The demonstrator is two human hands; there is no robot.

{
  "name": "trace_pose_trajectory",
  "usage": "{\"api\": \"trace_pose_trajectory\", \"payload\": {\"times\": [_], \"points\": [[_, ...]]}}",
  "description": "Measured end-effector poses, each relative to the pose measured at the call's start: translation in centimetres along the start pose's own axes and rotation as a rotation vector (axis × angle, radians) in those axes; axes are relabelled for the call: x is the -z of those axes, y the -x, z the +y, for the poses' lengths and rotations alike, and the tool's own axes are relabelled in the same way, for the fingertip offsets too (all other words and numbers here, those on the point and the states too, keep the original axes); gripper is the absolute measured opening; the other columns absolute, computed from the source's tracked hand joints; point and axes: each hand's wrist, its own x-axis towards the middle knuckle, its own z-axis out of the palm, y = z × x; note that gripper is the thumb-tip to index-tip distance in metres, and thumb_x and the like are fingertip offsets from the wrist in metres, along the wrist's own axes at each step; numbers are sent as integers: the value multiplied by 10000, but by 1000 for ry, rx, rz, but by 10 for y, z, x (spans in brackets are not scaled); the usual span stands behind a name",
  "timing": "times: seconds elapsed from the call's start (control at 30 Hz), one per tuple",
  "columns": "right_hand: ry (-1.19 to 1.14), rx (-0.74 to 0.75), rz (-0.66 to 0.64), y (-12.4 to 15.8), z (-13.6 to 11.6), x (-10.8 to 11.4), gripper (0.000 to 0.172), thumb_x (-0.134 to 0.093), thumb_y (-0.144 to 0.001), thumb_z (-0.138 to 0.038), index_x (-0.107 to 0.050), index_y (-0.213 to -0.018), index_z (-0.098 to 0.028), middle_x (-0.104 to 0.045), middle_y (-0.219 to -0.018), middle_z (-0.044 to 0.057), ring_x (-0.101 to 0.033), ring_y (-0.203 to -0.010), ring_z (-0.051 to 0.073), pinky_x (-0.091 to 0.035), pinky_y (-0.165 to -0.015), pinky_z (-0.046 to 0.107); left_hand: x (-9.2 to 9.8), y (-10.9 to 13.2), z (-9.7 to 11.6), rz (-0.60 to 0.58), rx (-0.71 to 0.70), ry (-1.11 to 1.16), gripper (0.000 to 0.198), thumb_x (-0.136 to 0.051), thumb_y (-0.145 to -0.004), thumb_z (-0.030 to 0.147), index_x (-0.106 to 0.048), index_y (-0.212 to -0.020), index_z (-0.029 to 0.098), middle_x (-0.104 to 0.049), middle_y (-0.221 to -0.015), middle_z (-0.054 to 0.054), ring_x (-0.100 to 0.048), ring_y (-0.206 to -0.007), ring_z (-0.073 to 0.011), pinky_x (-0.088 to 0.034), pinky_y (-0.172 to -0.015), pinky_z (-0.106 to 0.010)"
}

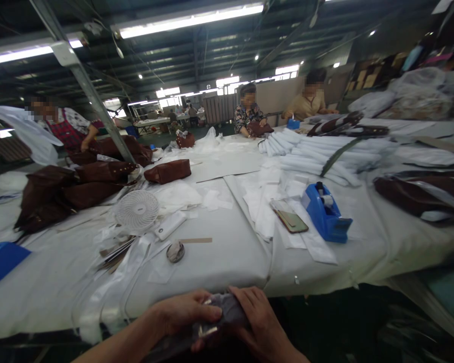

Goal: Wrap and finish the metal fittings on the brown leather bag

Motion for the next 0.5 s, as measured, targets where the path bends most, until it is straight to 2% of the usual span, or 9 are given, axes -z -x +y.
{"api": "trace_pose_trajectory", "payload": {"times": [0.13, 0.2, 0.33, 0.4, 0.5], "points": [[24, 5, 56, 9, 18, -5, 324, -530, -894, -286, -509, -1198, -175, -632, -1045, 92, -562, -933, 264, -466, -858, 454, -3, 4, 0, 4, -25, 12, 364, -706, -684, 452, -680, -813, 113, -631, -599, -29, -489, -349, -87, -298, -324, -185], [26, 12, 87, 14, 25, -8, 245, -438, -933, -289, -530, -1129, -174, -637, -988, 90, -572, -885, 259, -481, -810, 453, -4, 4, 0, 0, -23, 13, 363, -701, -683, 451, -682, -795, 106, -631, -591, -34, -481, -337, -84, -288, -314, -186], [26, -12, 126, 17, 28, -9, 229, -378, -956, -290, -540, -1085, -191, -644, -965, 85, -590, -872, 252, -506, -784, 452, -3, 5, 5, 23, -26, 15, 397, -695, -674, 482, -679, -757, 94, -634, -573, -43, -459, -312, -82, -280, -304, -193], [38, -35, 159, 15, 26, -6, 250, -396, -956, -279, -524, -1153, -195, -647, -1041, 95, -600, -949, 251, -516, -835, 451, -1, 9, 15, 55, -51, 4, 412, -692, -686, 493, -675, -788, 95, -651, -590, -54, -486, -329, -94, -300, -309, -193], [55, -55, 248, 8, 23, 3, 390, -446, -949, -322, -433, -1319, -199, -601, -1222, 124, -563, -1125, 258, -497, -951, 453, 4, 19, 38, 88, -116, -24, 364, -668, -750, 459, -654, -840, 107, -663, -615, -52, -502, -342, -89, -322, -319, -181]]}}
